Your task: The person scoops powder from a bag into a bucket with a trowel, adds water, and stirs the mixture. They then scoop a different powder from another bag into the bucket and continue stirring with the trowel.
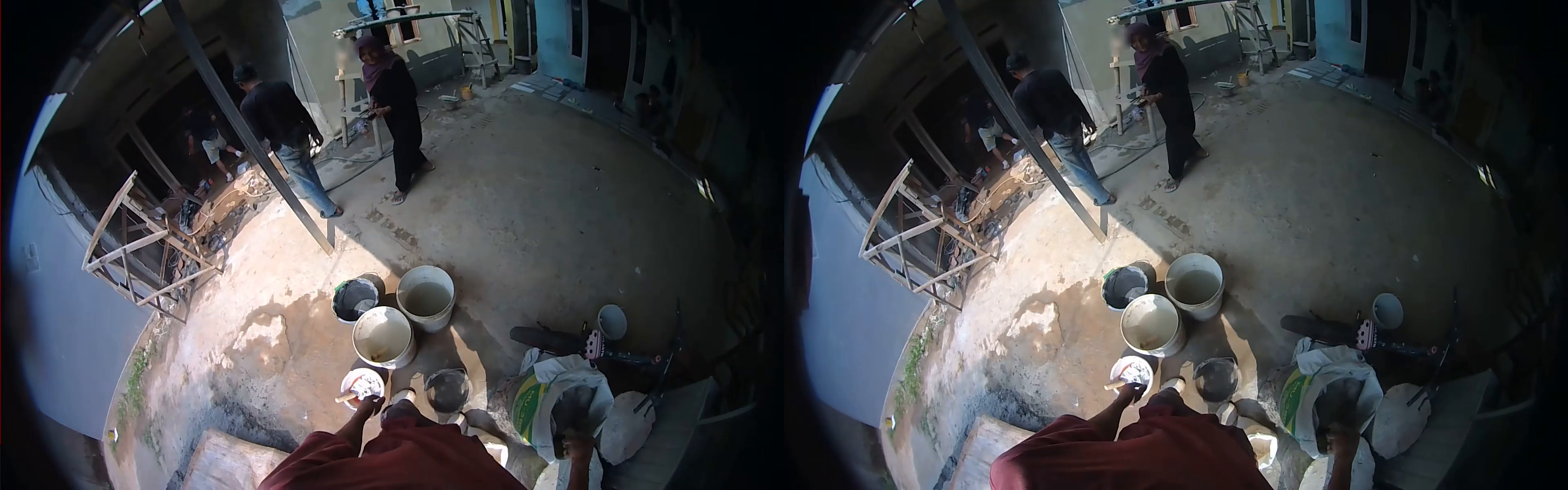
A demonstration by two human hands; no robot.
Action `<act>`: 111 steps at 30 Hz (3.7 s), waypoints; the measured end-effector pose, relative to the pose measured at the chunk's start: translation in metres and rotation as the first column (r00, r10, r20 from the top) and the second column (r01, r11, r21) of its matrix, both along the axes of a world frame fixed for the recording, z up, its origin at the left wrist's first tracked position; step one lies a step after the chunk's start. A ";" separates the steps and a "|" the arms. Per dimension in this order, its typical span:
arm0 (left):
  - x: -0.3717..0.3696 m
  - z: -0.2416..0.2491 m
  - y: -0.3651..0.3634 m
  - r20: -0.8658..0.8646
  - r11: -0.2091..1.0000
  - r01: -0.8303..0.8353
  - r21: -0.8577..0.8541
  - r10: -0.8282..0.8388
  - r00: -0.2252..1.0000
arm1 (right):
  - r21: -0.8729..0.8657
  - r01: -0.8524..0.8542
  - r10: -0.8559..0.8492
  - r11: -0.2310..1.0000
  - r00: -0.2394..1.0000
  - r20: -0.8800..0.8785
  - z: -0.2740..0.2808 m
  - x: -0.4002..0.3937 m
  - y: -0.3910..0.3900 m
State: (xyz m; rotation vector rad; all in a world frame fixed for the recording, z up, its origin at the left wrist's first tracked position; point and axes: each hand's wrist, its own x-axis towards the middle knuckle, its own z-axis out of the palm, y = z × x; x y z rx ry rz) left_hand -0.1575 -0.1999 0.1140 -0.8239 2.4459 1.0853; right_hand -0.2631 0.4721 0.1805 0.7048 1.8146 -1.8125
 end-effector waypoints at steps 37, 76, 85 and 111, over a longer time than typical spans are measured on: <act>-0.030 0.041 -0.020 0.084 0.926 -0.149 0.348 0.128 0.988 | 0.589 0.390 -0.166 0.708 0.903 -0.397 0.041 0.001 -0.110; -0.066 -0.025 0.002 0.110 0.939 0.166 0.301 -0.207 0.972 | 0.232 0.511 -0.395 0.828 0.824 -0.405 0.093 0.068 -0.102; -0.126 0.001 0.011 0.051 0.833 0.368 0.413 -0.425 0.904 | 0.142 0.600 -0.503 0.787 0.758 -0.415 0.129 0.090 -0.118; -0.048 0.008 -0.073 0.134 0.652 0.664 0.367 -0.743 0.656 | 0.253 0.580 -0.465 0.775 0.793 -0.393 0.151 0.072 -0.319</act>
